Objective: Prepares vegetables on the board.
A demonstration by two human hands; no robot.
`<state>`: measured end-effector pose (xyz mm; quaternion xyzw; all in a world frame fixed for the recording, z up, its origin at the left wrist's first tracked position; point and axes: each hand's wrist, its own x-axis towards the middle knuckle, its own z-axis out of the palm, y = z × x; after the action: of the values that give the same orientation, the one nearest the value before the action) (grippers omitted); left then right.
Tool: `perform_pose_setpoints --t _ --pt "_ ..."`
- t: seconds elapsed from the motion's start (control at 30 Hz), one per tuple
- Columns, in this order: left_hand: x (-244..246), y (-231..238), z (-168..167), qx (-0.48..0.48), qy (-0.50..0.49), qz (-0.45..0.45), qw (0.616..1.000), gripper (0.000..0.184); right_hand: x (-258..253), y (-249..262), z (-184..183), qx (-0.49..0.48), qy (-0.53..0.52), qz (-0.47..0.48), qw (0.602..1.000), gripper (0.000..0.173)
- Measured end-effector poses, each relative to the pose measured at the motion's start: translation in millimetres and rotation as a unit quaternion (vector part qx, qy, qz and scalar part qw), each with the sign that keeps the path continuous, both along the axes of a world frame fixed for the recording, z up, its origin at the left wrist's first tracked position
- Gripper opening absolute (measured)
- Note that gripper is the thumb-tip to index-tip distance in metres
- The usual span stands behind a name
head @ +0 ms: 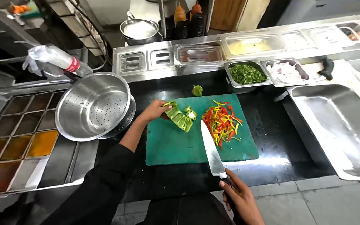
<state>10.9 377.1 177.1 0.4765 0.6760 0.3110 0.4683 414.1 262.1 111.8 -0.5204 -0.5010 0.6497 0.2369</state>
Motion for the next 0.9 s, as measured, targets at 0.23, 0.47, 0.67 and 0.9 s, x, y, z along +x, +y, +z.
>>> perform_pose_setpoints --t 0.23,0.47,0.67,0.9 --pt "50 -92 -43 -0.045 -0.101 0.211 0.971 0.036 3 44 -5 0.020 -0.029 0.079 0.996 0.054" --pt "87 -147 -60 -0.029 -0.001 0.260 0.965 0.036 2 42 -13 0.012 -0.033 0.079 0.996 0.052" --pt "95 -153 -57 0.040 0.262 0.245 0.933 0.046 2 24 -21 -0.006 -0.034 0.086 0.996 0.051" --pt "132 -116 -88 0.168 0.296 0.077 0.937 0.018 -1 17 -24 -0.006 -0.054 0.102 0.993 0.050"
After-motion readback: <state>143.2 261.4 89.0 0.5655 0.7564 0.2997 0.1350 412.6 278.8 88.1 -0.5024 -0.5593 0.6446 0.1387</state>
